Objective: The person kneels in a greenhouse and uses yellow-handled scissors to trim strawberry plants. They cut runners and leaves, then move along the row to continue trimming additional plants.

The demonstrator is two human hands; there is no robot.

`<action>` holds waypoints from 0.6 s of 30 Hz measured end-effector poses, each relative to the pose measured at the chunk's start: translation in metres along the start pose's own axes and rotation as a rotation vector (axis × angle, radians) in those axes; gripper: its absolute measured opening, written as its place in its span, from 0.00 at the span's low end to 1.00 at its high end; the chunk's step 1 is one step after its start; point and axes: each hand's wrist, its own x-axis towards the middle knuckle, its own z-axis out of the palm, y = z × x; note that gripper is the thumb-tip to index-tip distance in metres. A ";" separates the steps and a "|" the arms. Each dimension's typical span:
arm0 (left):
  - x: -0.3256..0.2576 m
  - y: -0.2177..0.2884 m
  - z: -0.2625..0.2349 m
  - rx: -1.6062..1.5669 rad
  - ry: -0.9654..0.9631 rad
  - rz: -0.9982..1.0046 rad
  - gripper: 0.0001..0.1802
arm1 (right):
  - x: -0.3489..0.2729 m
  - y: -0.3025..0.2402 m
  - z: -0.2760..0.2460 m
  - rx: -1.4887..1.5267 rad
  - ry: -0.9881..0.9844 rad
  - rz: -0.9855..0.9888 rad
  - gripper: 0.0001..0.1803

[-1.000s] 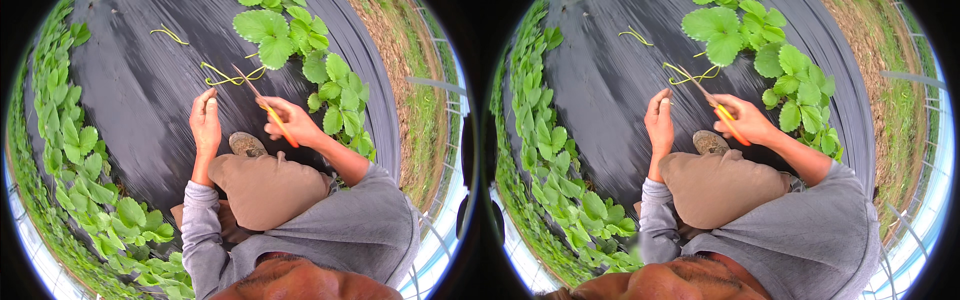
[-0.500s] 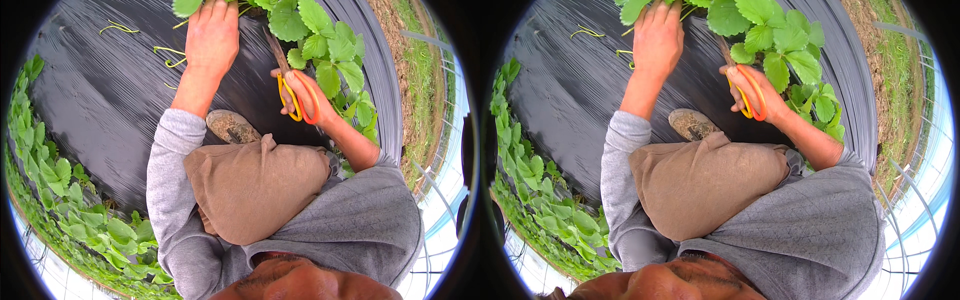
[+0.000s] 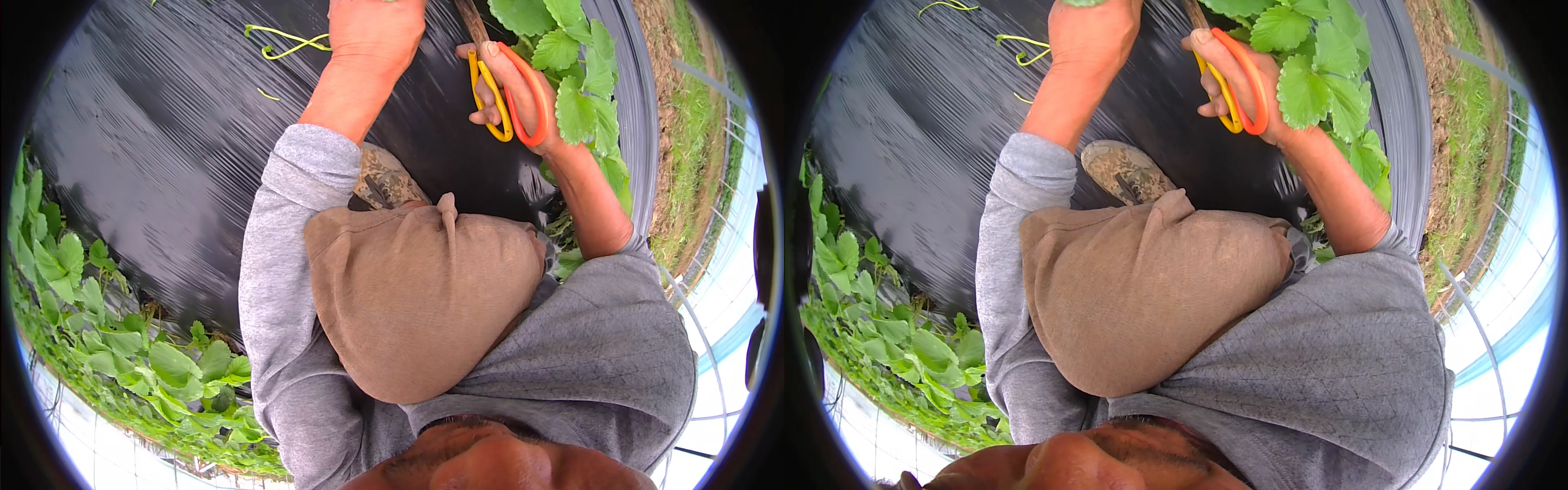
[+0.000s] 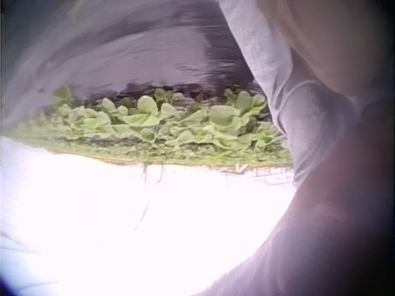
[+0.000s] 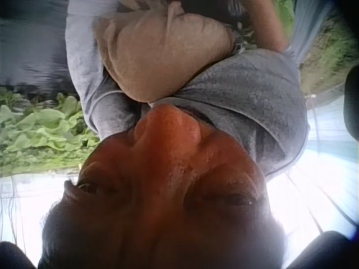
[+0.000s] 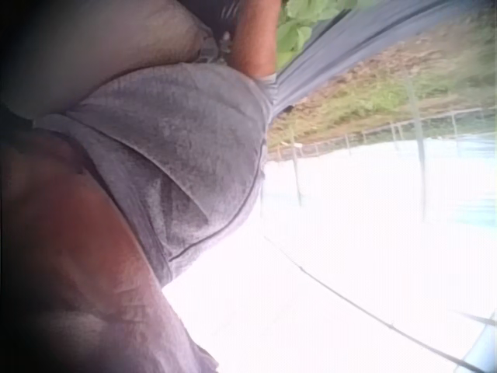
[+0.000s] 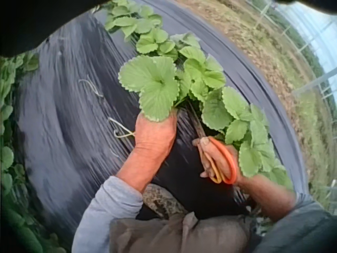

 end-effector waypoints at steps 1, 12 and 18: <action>-0.001 0.002 0.002 0.026 0.030 -0.006 0.04 | 0.001 -0.001 -0.001 -0.012 0.007 0.007 0.36; -0.008 0.003 -0.001 0.003 -0.116 -0.027 0.08 | 0.012 -0.014 -0.003 -0.135 0.093 0.015 0.35; -0.009 0.003 -0.001 -0.005 -0.079 -0.014 0.08 | 0.026 -0.020 -0.007 -0.062 0.123 0.145 0.30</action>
